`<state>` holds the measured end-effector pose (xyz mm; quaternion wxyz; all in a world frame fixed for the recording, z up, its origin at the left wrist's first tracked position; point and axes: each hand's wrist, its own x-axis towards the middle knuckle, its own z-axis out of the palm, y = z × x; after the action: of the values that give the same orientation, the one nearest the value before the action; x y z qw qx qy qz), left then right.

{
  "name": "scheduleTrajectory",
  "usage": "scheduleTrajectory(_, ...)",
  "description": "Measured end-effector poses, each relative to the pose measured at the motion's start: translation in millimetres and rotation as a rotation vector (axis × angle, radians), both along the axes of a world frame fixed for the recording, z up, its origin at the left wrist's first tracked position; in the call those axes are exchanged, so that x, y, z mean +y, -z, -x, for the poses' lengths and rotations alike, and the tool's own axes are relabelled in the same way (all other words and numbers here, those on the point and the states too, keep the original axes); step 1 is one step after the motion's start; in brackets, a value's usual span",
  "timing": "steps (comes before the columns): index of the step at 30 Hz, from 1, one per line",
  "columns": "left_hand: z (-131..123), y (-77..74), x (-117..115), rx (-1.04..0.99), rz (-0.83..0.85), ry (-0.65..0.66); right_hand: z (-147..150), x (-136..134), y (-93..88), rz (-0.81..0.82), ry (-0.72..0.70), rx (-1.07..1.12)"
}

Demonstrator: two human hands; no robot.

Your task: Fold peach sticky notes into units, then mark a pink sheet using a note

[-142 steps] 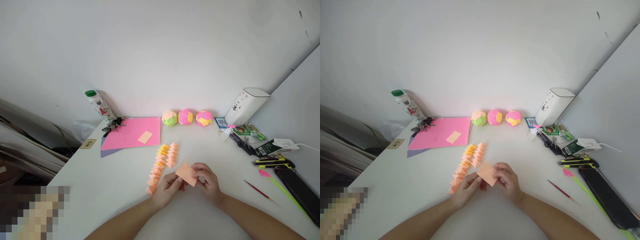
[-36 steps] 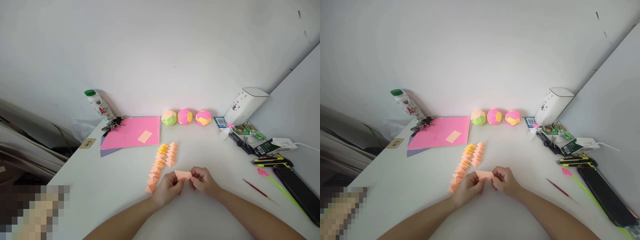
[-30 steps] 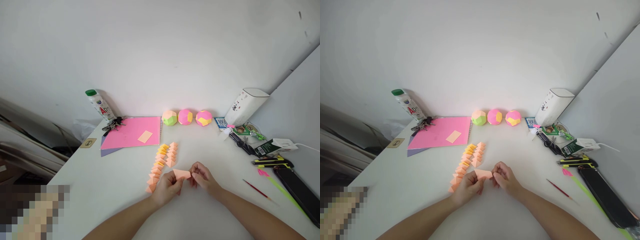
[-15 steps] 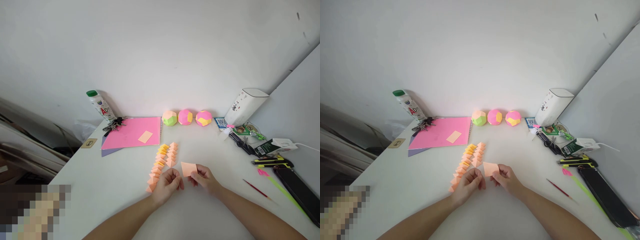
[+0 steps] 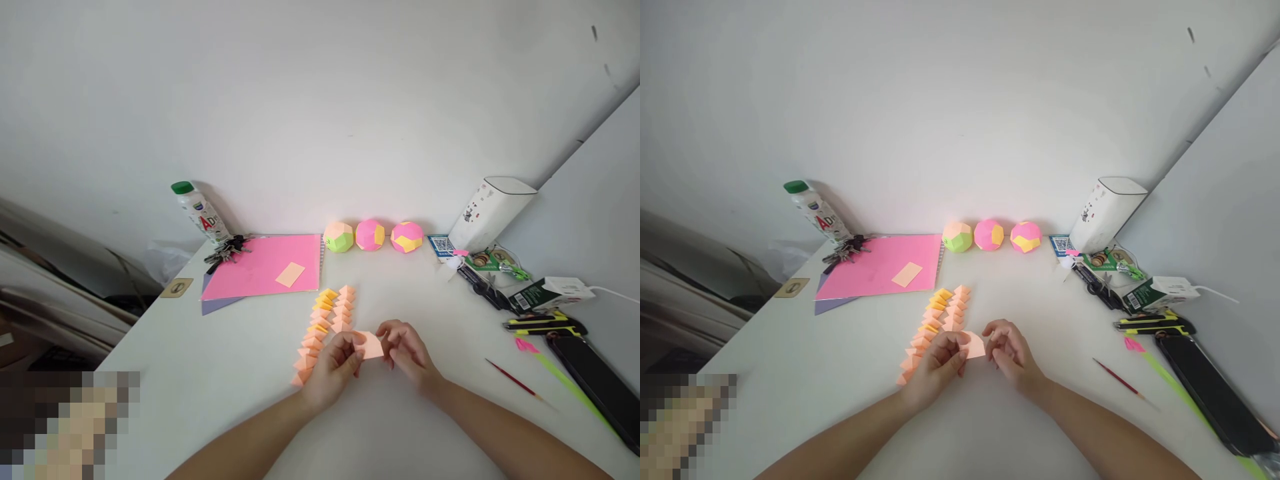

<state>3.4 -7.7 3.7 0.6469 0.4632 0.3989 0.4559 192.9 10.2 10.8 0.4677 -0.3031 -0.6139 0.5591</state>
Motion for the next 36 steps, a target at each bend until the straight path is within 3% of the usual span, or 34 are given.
scheduleTrajectory(3, 1, -5.8, -1, 0.038, 0.026, 0.051, 0, 0, 1.1, -0.161, -0.007, -0.145)
scheduleTrajectory(6, 4, -10.8, -1, 0.053, 0.049, 0.111, 0, 3, 2.9, -0.197, -0.016, -0.204)
scheduleTrajectory(12, 6, -13.2, -1, 0.092, 0.06, 0.226, -2, 7, -0.3, -0.047, -0.034, -0.232)
scheduleTrajectory(17, 4, -19.4, -2, 0.035, 0.056, 0.189, 0, 4, -9.7, 0.07, -0.121, -0.301)
scheduleTrajectory(21, 4, -23.1, -1, 0.124, 0.067, 0.194, 1, 4, -8.7, 0.089, -0.121, -0.312)
scheduleTrajectory(26, 2, -12.8, -3, 0.054, 0.009, 0.162, 1, 6, -2.0, 0.033, -0.107, -0.365)
scheduleTrajectory(32, 4, -1.3, -3, 0.088, -0.216, 0.131, 3, 4, -2.3, -0.014, -0.083, -0.422)
scheduleTrajectory(36, 6, 2.0, -3, 0.109, -0.218, 0.131, 3, 5, -0.7, -0.076, -0.092, -0.377)
